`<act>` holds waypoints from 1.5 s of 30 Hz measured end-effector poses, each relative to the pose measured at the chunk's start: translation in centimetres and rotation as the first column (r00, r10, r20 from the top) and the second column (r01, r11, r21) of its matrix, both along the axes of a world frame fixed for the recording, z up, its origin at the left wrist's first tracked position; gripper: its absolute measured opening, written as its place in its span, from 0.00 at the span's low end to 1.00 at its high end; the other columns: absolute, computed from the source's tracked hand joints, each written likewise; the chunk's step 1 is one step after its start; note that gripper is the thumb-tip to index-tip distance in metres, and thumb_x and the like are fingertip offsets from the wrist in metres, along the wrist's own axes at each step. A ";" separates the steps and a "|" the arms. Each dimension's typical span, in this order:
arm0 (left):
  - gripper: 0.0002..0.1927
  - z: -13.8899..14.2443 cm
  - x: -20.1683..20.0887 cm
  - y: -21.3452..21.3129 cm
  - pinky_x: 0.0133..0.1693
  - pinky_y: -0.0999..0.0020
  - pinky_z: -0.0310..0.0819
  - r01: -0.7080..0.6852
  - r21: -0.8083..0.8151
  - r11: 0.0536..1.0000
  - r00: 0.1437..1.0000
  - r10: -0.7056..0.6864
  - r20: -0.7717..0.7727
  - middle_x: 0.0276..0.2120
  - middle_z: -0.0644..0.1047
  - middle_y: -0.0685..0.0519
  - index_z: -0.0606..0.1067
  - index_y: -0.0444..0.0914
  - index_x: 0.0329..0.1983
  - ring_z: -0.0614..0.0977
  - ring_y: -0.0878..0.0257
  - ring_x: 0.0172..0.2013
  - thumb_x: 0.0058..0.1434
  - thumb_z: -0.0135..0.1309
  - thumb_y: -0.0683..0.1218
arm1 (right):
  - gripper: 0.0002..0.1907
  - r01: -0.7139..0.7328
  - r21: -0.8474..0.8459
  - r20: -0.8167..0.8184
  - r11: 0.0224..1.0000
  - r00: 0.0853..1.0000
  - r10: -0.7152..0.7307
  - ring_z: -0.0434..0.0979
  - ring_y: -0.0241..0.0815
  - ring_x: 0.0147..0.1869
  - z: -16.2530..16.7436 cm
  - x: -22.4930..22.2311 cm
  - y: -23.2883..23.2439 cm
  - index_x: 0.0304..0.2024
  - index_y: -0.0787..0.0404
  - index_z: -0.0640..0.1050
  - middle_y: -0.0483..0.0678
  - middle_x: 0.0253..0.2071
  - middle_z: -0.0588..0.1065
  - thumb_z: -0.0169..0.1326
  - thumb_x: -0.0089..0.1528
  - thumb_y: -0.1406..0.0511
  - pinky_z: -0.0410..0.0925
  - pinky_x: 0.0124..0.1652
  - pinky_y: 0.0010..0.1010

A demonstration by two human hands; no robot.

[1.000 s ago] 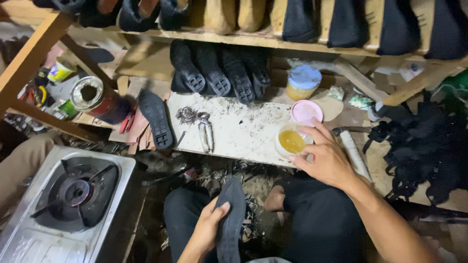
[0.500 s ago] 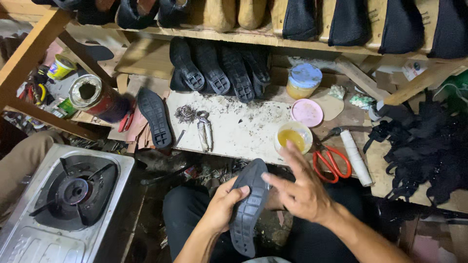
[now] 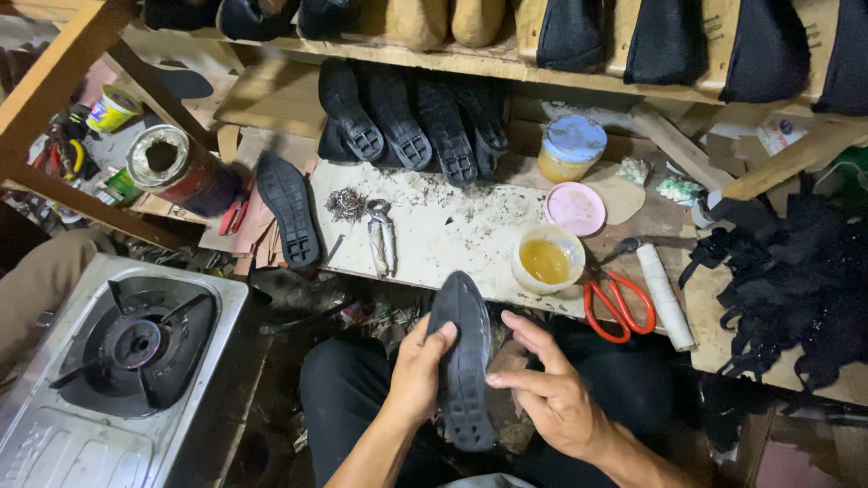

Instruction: The person applies a yellow liquid to the bottom of several black shoe soles one by one using their right hand. They pick up each sole, rub the liquid into the tread, and place the soles on a nearby shelf.

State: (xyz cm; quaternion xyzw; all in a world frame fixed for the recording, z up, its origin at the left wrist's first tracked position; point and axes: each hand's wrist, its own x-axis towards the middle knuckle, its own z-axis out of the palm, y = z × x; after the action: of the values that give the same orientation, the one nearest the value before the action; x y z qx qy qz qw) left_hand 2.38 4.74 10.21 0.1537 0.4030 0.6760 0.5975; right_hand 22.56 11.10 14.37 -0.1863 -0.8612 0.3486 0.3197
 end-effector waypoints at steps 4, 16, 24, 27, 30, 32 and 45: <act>0.18 0.6 0.4 0.6 0.39 0.66 0.75 -0.064 0.055 0.996 0.993 0.058 0.102 0.40 0.79 0.51 0.73 0.31 0.56 0.78 0.64 0.36 0.71 0.50 0.49 | 0.25 0.082 -0.364 -0.012 0.928 0.996 -0.093 0.79 0.42 0.50 -0.6 -0.9 -1.4 0.56 0.64 0.76 0.54 0.60 0.69 0.62 0.55 0.75 0.75 0.48 0.30; 0.22 0.1 -1.7 -1.8 0.47 0.65 0.76 0.310 -0.014 0.951 0.944 -0.309 -0.112 0.46 0.80 0.51 0.72 0.34 0.60 0.80 0.63 0.44 0.61 0.52 0.37 | 0.24 0.131 0.081 0.071 0.988 0.988 -0.137 0.74 0.53 0.64 1.2 -2.1 1.4 0.57 0.63 0.78 0.61 0.65 0.66 0.57 0.57 0.75 0.72 0.56 0.36; 0.23 0.7 -2.9 -1.5 0.53 0.66 0.75 0.260 0.075 0.963 0.964 -0.254 -0.081 0.50 0.80 0.51 0.73 0.33 0.59 0.81 0.64 0.48 0.60 0.52 0.37 | 0.21 -0.019 0.477 0.076 0.879 0.997 -0.020 0.67 0.60 0.71 2.0 -1.8 1.4 0.51 0.54 0.81 0.57 0.65 0.66 0.59 0.55 0.73 0.65 0.66 0.46; 0.23 0.7 -2.8 -1.5 0.54 0.67 0.75 0.307 0.066 0.949 0.948 -0.299 -0.108 0.49 0.80 0.53 0.73 0.34 0.59 0.80 0.65 0.49 0.58 0.54 0.36 | 0.20 0.053 0.507 0.040 0.860 0.996 -0.085 0.67 0.60 0.71 1.8 -1.7 2.2 0.50 0.53 0.81 0.57 0.64 0.66 0.60 0.55 0.74 0.64 0.67 0.47; 0.23 0.4 -2.8 -1.3 0.53 0.66 0.75 0.305 0.096 0.948 0.946 -0.290 -0.144 0.48 0.80 0.53 0.73 0.34 0.57 0.80 0.65 0.47 0.57 0.57 0.35 | 0.22 0.007 0.513 0.082 0.858 0.995 -0.057 0.67 0.62 0.69 1.5 -1.8 2.3 0.49 0.55 0.83 0.59 0.62 0.67 0.59 0.53 0.75 0.64 0.65 0.48; 0.21 0.2 -3.2 -1.1 0.51 0.65 0.75 0.248 0.089 0.965 0.965 -0.238 -0.107 0.46 0.80 0.53 0.74 0.34 0.55 0.80 0.64 0.45 0.57 0.57 0.35 | 0.18 -0.070 0.525 0.085 0.848 0.996 0.029 0.69 0.57 0.70 1.4 -1.7 1.9 0.49 0.52 0.84 0.53 0.62 0.69 0.62 0.57 0.72 0.65 0.66 0.44; 0.27 -0.1 -4.3 -2.2 0.50 0.66 0.77 0.173 0.011 0.985 0.977 -0.170 -0.132 0.43 0.80 0.54 0.72 0.36 0.58 0.81 0.66 0.43 0.53 0.56 0.32 | 0.33 0.240 0.462 0.269 0.854 0.880 -0.392 0.61 0.69 0.72 0.0 -0.6 11.5 0.55 0.66 0.78 0.65 0.71 0.60 0.69 0.48 0.64 0.61 0.66 0.53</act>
State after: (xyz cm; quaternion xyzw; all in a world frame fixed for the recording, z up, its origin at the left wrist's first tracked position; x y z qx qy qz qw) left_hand -1.90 2.57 10.11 0.2384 0.4187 0.6150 0.6242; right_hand 21.93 22.57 14.39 -0.3147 -0.9149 0.0601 0.2455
